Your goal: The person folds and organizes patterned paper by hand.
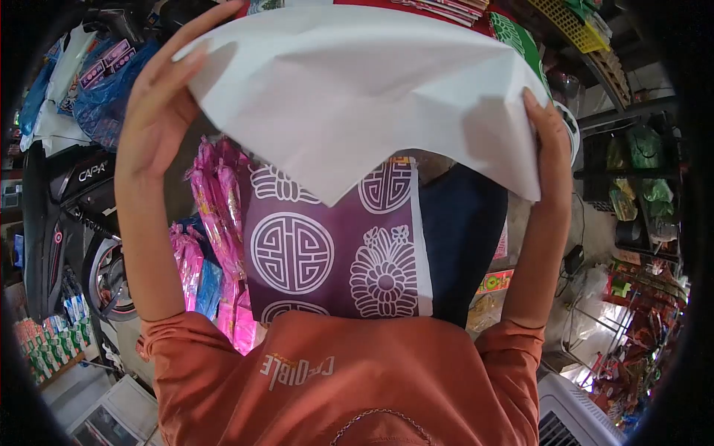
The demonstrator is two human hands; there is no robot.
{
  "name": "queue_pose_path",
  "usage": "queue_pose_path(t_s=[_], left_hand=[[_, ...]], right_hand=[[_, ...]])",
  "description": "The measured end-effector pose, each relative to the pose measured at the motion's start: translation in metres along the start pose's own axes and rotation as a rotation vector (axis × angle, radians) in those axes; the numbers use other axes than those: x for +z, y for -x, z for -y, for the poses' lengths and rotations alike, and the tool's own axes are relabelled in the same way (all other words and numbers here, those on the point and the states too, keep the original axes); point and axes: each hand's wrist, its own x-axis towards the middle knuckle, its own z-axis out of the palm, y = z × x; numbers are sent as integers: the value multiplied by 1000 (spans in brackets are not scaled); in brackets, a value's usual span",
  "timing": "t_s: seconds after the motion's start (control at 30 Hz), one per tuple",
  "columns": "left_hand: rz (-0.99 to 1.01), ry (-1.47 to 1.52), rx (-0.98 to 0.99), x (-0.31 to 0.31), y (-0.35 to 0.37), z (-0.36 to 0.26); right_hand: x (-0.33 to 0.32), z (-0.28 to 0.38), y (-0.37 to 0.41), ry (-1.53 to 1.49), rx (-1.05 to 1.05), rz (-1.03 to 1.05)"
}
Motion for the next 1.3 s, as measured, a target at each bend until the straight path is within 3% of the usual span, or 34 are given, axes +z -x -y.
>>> queue_pose_path(t_s=[0.2,0.33,0.43,0.47,0.53,0.57,0.6,0.67,0.73,0.77,0.87,0.9,1.0,1.03,1.13,1.17,1.27,1.3], left_hand=[[23,8,-158,6,-38,32],[44,-8,-10,16,-48,34],[307,490,230,23,-53,45],[335,655,92,25,-60,46],[373,971,-192,29,-76,48],[101,722,-320,45,-86,40],[157,430,-299,63,-97,37],[302,197,-194,71,-127,63],[289,95,-195,82,-146,72],[284,43,-196,87,-154,74],[167,62,-161,89,-177,88],[154,188,-192,89,-182,91],[93,455,-214,90,-196,96],[59,467,-188,90,-198,102],[-13,402,-214,88,-199,112],[-25,361,-238,88,-200,114],[-53,319,-264,88,-203,118],[-58,214,-280,84,-205,118]], right_hand=[[-40,25,-52,244,-52,142],[-77,70,-99,440,10,362],[-84,111,-106,527,-206,246],[-60,130,-92,263,-118,297],[-54,142,-103,470,-50,287],[-50,141,-113,608,-9,305],[-46,137,-125,745,29,321],[-43,127,-148,760,173,485],[-32,117,-160,678,293,577],[-30,115,-166,811,202,569],[-26,124,-169,857,253,471],[-46,122,-184,878,297,408],[-133,61,-223,509,163,416],[-105,53,-198,347,35,408],[-108,15,-199,350,-28,322],[-110,10,-204,418,-2,381],[-99,2,-211,554,38,276],[-89,2,-199,396,15,217]])
